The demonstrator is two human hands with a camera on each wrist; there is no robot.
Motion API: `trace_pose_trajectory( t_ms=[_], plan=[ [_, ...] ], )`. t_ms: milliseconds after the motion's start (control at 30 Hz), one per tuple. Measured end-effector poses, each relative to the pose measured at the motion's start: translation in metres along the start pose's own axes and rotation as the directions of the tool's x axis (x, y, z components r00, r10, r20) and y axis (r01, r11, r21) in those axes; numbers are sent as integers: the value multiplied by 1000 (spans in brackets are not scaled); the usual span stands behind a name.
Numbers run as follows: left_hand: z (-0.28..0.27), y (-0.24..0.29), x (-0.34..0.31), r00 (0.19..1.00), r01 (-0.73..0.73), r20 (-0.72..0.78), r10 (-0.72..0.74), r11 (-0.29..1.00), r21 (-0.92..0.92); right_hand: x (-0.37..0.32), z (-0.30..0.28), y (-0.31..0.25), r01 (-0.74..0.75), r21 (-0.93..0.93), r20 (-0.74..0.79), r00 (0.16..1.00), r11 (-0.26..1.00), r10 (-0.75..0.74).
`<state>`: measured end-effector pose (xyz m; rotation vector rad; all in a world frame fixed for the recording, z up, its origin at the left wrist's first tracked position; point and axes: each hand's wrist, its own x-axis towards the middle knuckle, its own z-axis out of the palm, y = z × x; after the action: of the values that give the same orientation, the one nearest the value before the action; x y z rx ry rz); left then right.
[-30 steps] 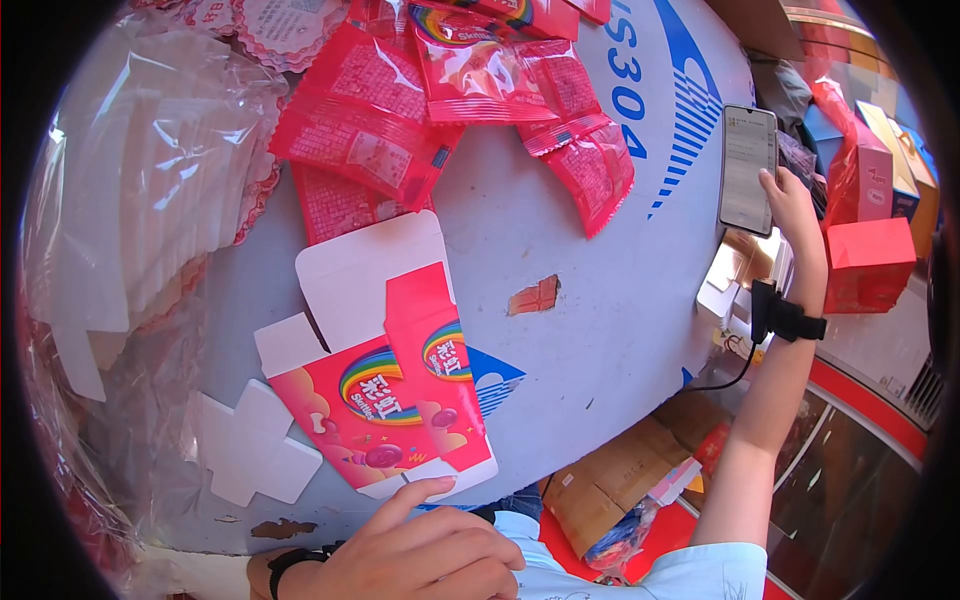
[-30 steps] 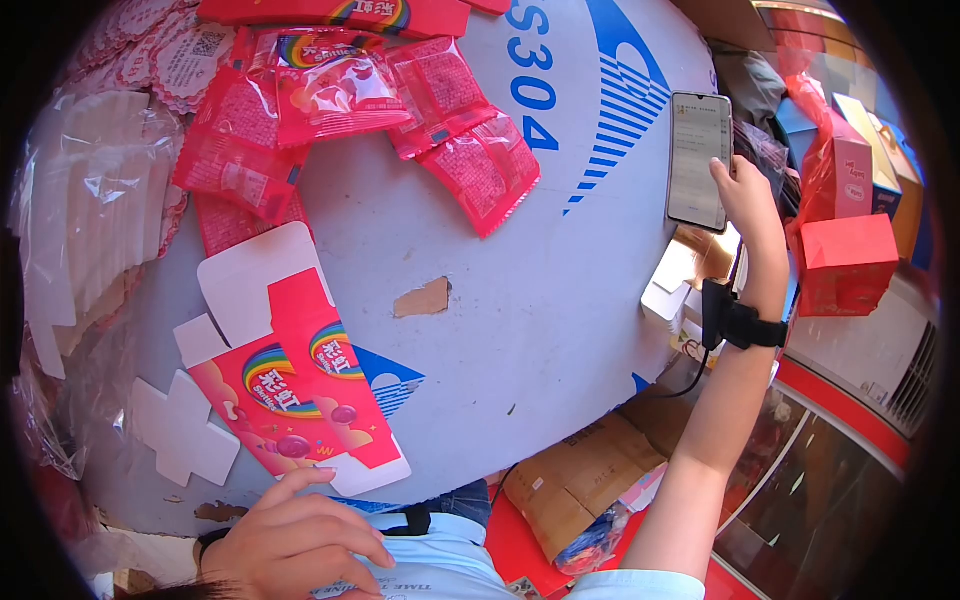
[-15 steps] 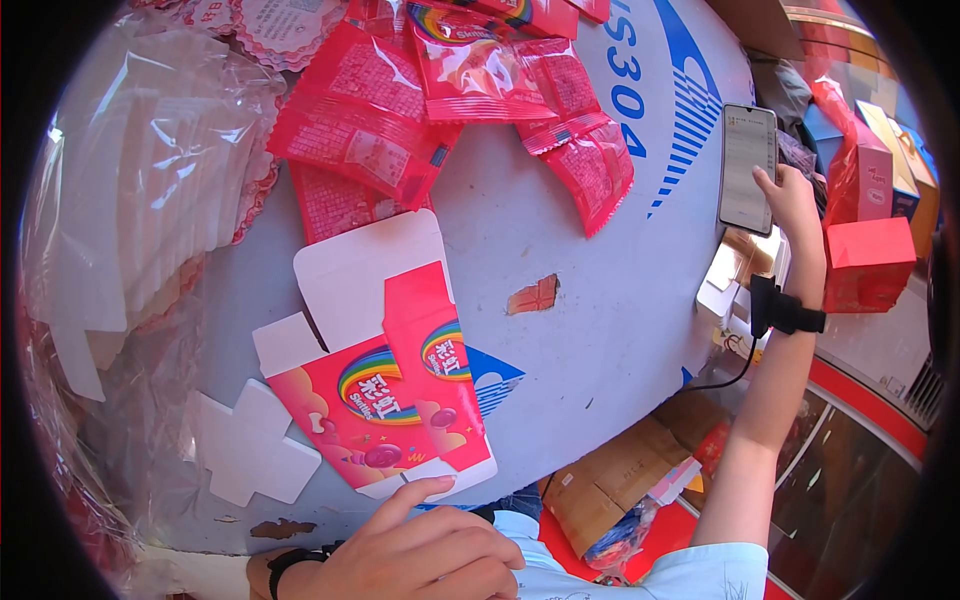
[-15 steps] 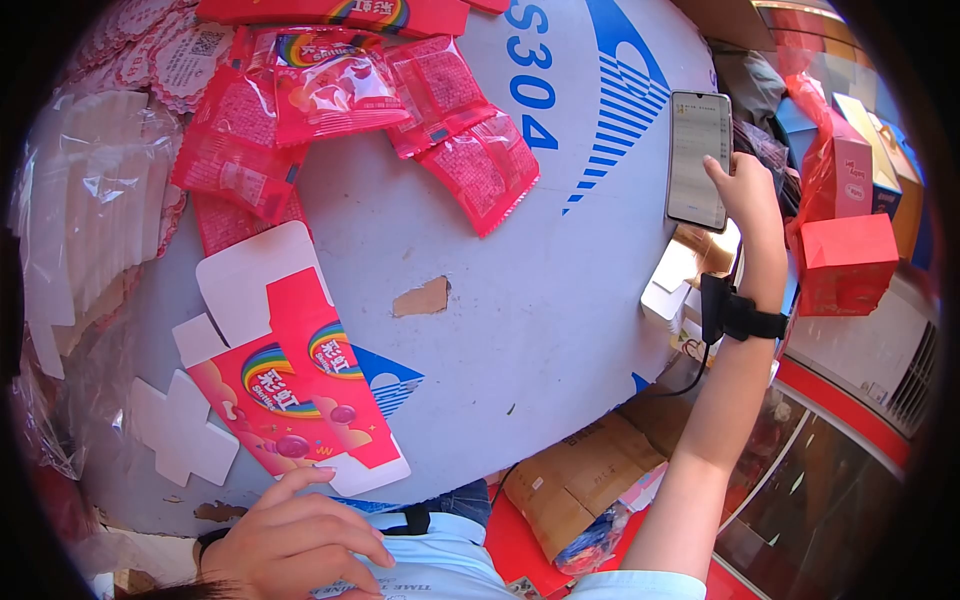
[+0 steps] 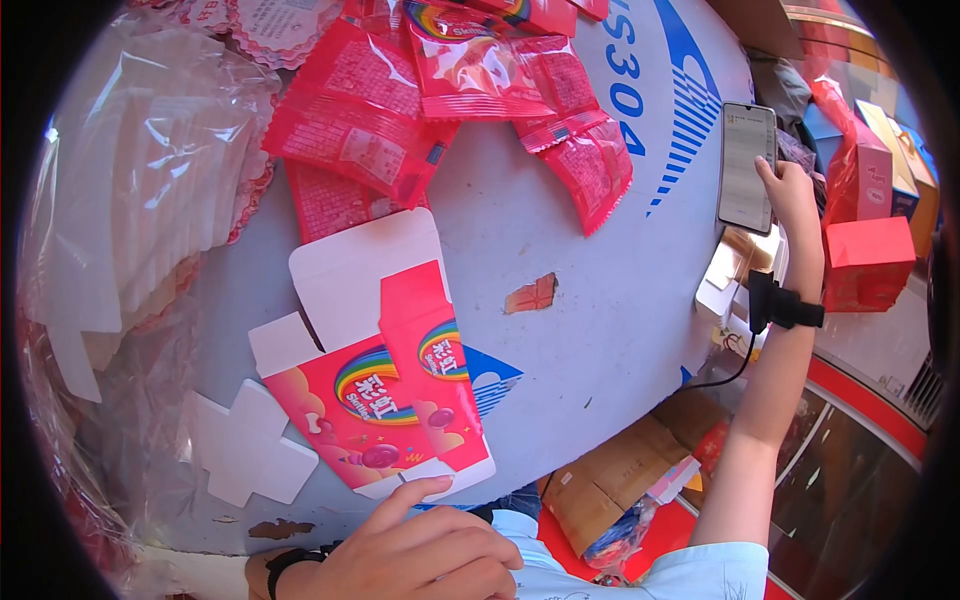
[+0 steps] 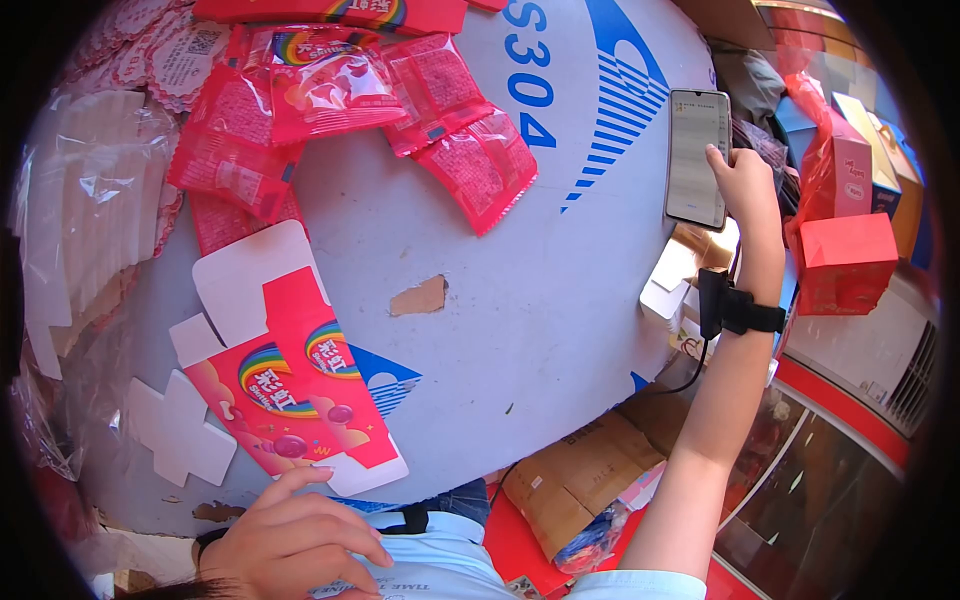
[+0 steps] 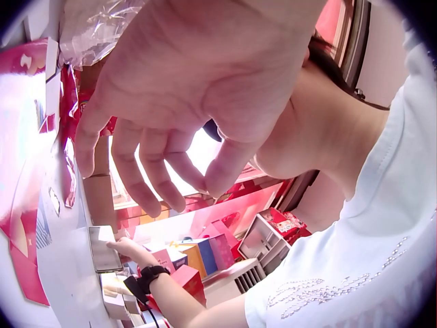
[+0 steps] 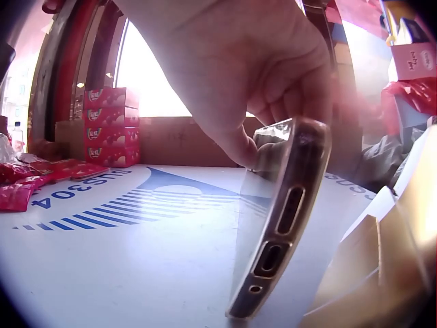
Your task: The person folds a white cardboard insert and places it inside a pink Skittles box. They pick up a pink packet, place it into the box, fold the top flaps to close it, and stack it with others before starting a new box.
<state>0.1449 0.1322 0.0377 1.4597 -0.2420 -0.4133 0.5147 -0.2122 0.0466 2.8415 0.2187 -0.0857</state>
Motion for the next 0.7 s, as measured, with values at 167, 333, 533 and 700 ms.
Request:
trace_pose_trajectory(
  t_ms=[167,333,533,700],
  plan=[
    [0,0,0,1000,2,0,-2,1000,7,0,-2,-1,-32,2,42,999,999,32],
    [0,0,0,1000,1,3,-1,1000,4,1,0,2,-11,-10,32,999,1000,11],
    [-9,8,2,954,224,198,-227,974,40,-3,-5,-7,-87,34,58,995,996,85],
    [-1,0,1,1000,3,12,-3,1000,4,-3,-2,-2,-103,26,78,992,994,101]
  ],
)
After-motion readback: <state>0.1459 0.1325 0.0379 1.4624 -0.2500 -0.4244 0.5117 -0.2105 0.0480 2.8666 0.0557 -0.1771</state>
